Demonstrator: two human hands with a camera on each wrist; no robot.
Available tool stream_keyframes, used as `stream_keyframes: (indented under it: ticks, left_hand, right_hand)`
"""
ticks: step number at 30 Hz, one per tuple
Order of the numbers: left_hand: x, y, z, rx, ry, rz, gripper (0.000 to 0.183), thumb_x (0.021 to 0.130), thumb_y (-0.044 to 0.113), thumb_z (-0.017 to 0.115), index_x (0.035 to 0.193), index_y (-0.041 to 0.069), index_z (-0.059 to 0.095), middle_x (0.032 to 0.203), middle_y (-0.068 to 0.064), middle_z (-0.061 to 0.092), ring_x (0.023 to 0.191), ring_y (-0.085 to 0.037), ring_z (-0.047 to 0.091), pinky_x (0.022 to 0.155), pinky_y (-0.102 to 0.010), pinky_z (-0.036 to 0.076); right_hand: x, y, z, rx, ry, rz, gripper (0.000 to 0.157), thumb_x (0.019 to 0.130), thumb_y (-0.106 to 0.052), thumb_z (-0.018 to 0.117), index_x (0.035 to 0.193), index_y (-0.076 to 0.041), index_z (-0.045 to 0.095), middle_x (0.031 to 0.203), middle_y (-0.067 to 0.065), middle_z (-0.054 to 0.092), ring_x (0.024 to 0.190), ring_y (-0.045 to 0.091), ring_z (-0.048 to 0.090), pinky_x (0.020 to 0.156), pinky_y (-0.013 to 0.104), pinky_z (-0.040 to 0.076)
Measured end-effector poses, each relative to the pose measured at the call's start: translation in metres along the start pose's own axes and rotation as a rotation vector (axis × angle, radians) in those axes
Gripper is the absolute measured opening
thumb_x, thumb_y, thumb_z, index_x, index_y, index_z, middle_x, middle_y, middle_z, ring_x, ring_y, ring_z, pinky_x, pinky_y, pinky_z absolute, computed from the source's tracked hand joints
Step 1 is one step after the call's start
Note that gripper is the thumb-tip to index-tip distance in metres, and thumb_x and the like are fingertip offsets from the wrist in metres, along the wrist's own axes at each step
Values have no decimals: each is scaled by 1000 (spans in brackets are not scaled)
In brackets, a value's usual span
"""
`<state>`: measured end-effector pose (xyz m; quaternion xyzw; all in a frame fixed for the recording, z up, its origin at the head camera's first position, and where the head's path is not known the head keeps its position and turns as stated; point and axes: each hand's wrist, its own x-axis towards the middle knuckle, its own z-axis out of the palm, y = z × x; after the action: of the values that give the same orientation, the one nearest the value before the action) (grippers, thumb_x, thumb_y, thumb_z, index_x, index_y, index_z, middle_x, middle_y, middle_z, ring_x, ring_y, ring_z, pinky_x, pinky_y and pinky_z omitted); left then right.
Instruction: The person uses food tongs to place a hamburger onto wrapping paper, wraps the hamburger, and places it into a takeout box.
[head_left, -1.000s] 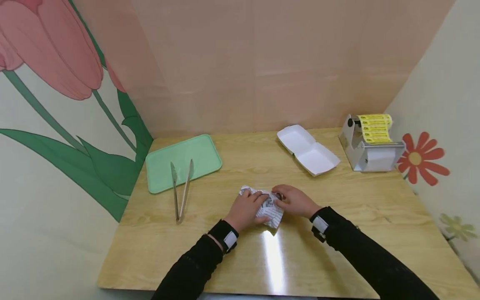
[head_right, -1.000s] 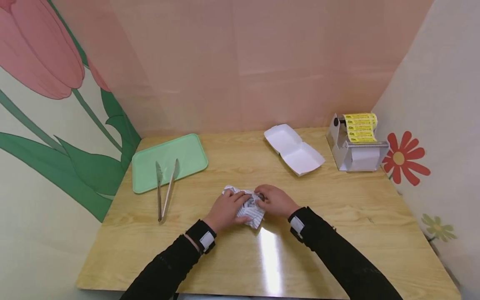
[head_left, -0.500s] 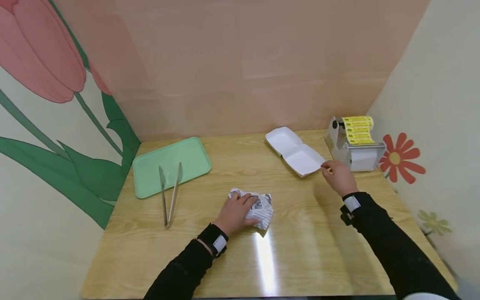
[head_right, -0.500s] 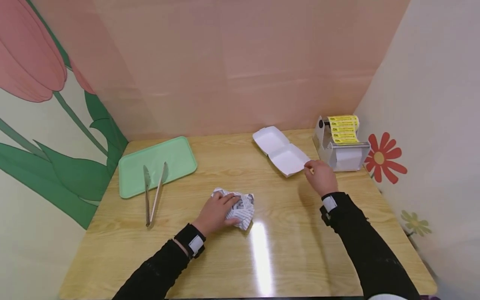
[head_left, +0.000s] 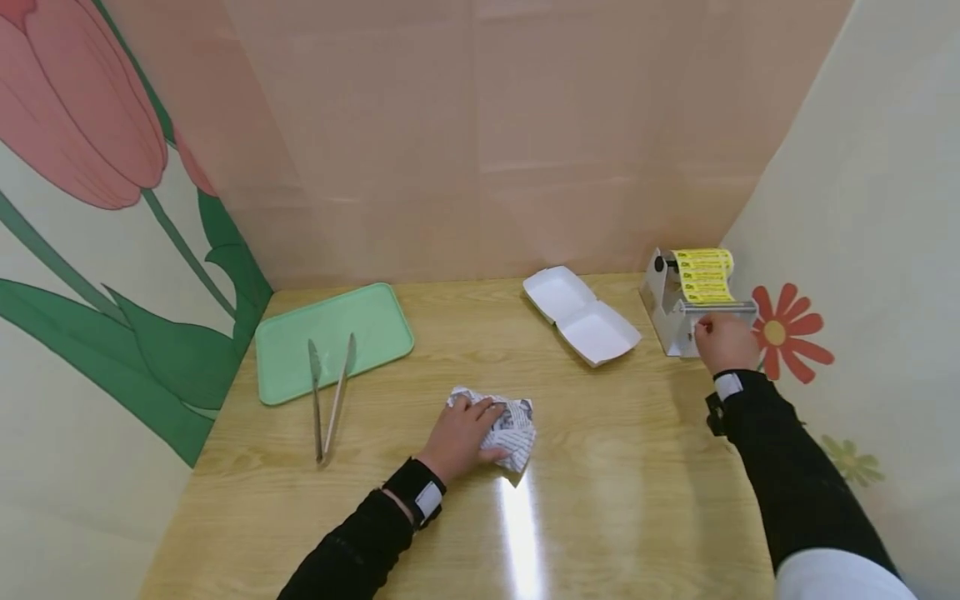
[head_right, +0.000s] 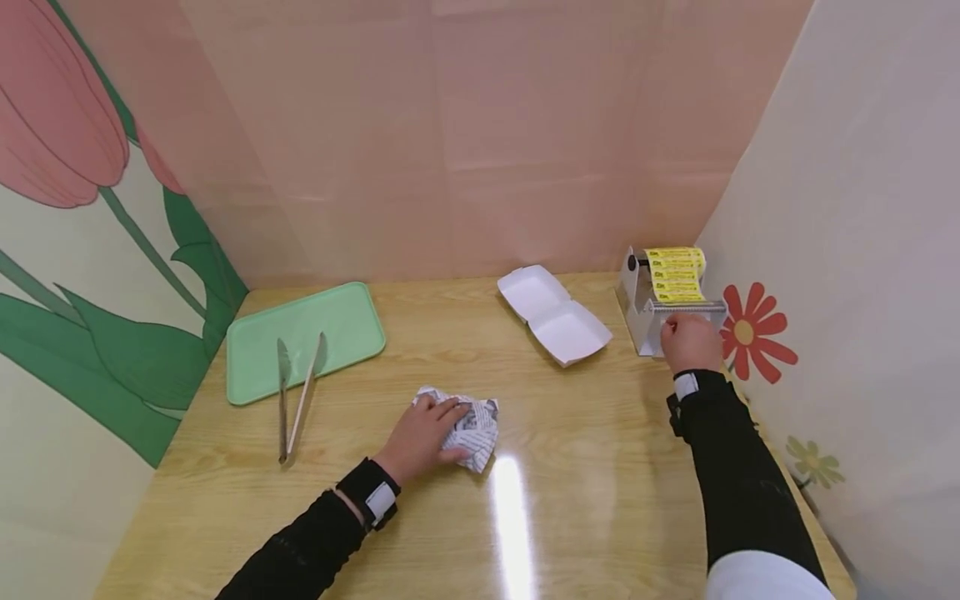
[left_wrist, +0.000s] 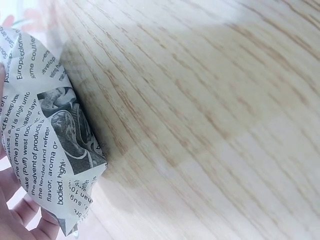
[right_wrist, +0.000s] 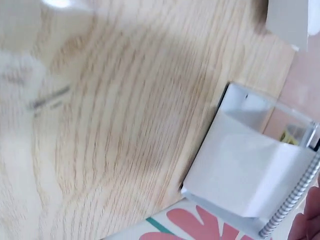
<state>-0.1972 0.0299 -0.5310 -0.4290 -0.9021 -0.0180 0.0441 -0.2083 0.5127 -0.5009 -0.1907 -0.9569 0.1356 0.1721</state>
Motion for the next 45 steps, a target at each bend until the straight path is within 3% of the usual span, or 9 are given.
stream_keyframes:
  ticks: [10,15,25,30,35,45]
  left_hand:
    - [-4,-1,0,31,-20,12,76,86,69,52,143,18,49,141,-4,53,117,-26,50,96,-40,45]
    - [-6,1,0,32,-21,12,76,86,69,53,143,19,50,140,-3,54,117,-26,50,96,-40,45]
    - [-5,4,6,18,4,35,75,87,68,51,142,18,51,139,-4,55,116,-26,51,95,-40,45]
    - [-5,5,9,17,2,28,74,86,69,51,142,19,51,139,-4,55,117,-25,51,96,-39,45]
    - [-2,3,10,13,42,28,74,86,69,52,140,19,52,137,-4,56,115,-25,51,94,-40,45]
    - [2,-3,6,29,45,20,74,87,68,51,141,18,51,138,-4,55,114,-25,51,94,-41,45]
  right_hand:
    - [19,8,9,-95,39,21,27,95,-14,50,100,9,62,87,31,62,71,44,57,62,56,44]
    - [24,9,14,-157,10,24,26,96,-15,51,100,9,61,81,28,59,66,40,54,56,51,41]
    - [29,9,6,-248,11,-88,21,92,-11,58,89,10,62,61,21,54,54,35,49,51,48,40]
    - [30,8,0,-285,25,-148,18,89,-7,60,84,9,63,61,21,53,53,35,49,50,48,39]
    - [42,14,1,-291,16,-184,17,88,-7,59,82,8,63,61,19,52,54,35,49,49,48,39]
    - [58,11,1,-274,29,-217,20,88,-6,55,76,10,59,60,19,51,53,36,50,49,51,40]
